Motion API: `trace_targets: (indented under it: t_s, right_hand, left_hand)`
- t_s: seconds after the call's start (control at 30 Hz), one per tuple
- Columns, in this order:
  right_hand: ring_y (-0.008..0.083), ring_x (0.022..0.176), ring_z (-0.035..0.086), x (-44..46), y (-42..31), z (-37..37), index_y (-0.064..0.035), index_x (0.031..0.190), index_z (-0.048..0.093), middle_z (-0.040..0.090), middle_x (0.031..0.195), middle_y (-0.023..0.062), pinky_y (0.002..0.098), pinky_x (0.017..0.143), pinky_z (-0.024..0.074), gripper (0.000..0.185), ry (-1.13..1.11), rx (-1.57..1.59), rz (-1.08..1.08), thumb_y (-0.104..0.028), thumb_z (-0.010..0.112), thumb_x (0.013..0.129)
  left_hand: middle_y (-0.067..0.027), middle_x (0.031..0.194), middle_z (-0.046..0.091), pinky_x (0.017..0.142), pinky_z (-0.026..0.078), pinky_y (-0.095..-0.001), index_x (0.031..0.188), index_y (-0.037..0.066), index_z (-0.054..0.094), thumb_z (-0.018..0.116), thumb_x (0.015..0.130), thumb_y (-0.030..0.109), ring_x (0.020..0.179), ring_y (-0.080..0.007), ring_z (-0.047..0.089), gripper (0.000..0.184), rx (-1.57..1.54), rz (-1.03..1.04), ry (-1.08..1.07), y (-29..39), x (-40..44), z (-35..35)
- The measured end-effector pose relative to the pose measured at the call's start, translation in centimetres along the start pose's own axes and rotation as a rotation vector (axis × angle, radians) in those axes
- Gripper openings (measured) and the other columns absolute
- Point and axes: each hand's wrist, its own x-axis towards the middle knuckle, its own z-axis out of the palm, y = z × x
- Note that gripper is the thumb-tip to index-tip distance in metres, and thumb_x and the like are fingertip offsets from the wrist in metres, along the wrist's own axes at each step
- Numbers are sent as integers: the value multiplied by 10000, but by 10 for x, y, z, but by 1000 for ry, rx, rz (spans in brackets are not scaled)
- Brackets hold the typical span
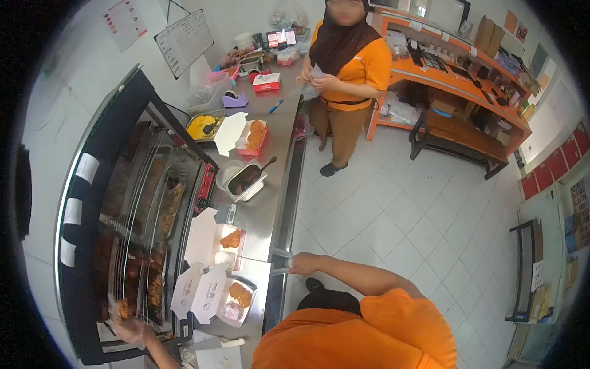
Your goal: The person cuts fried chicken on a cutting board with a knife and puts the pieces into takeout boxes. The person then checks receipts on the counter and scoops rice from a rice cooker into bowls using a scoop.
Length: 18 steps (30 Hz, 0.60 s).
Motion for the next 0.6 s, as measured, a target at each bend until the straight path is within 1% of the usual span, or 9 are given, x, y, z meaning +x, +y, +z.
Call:
trace_targets:
  t_s: [0.07, 0.13, 0.17, 0.2, 0.27, 0.33, 0.43, 0.47, 0.6]
  right_hand:
    - [406, 747, 644, 28, -34, 6, 14, 820, 668, 661, 806, 217, 468, 685, 512, 317, -44, -138, -324, -283, 584, 893]
    - [360, 780, 651, 63, -59, 51, -18, 988, 665, 686, 892, 182, 449, 700, 514, 216, 42, 81, -395, -158, 598, 838]
    - [344, 819, 654, 53, -111, 33, -33, 1045, 645, 686, 925, 175, 445, 724, 514, 246, -134, 40, -306, -144, 618, 827]
    - [328, 857, 656, 39, -168, 13, -48, 1102, 626, 687, 957, 168, 442, 748, 514, 298, -310, 5, -213, -130, 637, 816]
    - [330, 942, 650, 61, -205, 62, -54, 1098, 622, 673, 942, 182, 447, 791, 506, 301, -278, -5, -451, -163, 651, 818]
    - [350, 965, 642, 64, -257, 93, -48, 1124, 608, 664, 982, 193, 464, 817, 502, 327, -316, 15, -526, -153, 647, 817]
    - [382, 977, 628, 95, -279, 196, -51, 1098, 616, 647, 1009, 198, 479, 849, 498, 300, -122, -128, -537, -150, 635, 815]
    - [389, 961, 621, 85, -293, 209, -37, 1079, 614, 619, 1033, 188, 493, 859, 498, 266, -20, -332, -507, -149, 601, 837]
    - [348, 943, 620, 85, -303, 262, -51, 1101, 586, 585, 1044, 163, 463, 817, 515, 250, 186, -549, -514, -190, 549, 897]
  left_hand:
    - [-210, 1124, 641, 876, 510, -462, 1165, -58, 622, 550, 947, 94, 993, -367, 631, 275, -249, -250, -6, -22, -70, -20]
    - [-220, 1195, 618, 933, 494, -446, 1246, -34, 571, 590, 921, 85, 1043, -367, 615, 347, -137, -486, -355, 36, -95, -55]
    - [-225, 1230, 606, 961, 486, -438, 1286, -23, 546, 609, 908, 81, 1068, -367, 607, 397, -58, -574, -547, 66, -106, -72]
    - [-214, 1205, 608, 935, 480, -429, 1269, -22, 551, 612, 910, 99, 1041, -354, 604, 385, -45, -622, -674, 78, -125, -85]
    - [-193, 1155, 613, 883, 468, -411, 1236, -19, 560, 619, 912, 136, 988, -327, 598, 364, -99, -689, -817, 81, -164, -112]
    - [-172, 1105, 618, 830, 456, -393, 1202, -17, 570, 626, 915, 173, 935, -300, 592, 349, -159, -751, -923, 75, -203, -138]
    - [-141, 1029, 625, 752, 438, -366, 1151, -13, 584, 636, 919, 228, 856, -260, 583, 339, -213, -839, -1030, 48, -253, -175]
    - [-130, 1004, 628, 726, 432, -357, 1134, -12, 589, 639, 920, 247, 829, -247, 580, 339, -238, -876, -1060, 41, -270, -185]
    - [-88, 904, 638, 621, 407, -321, 1067, -7, 609, 653, 926, 320, 723, -193, 568, 359, -294, -1004, -1169, -2, -330, -223]
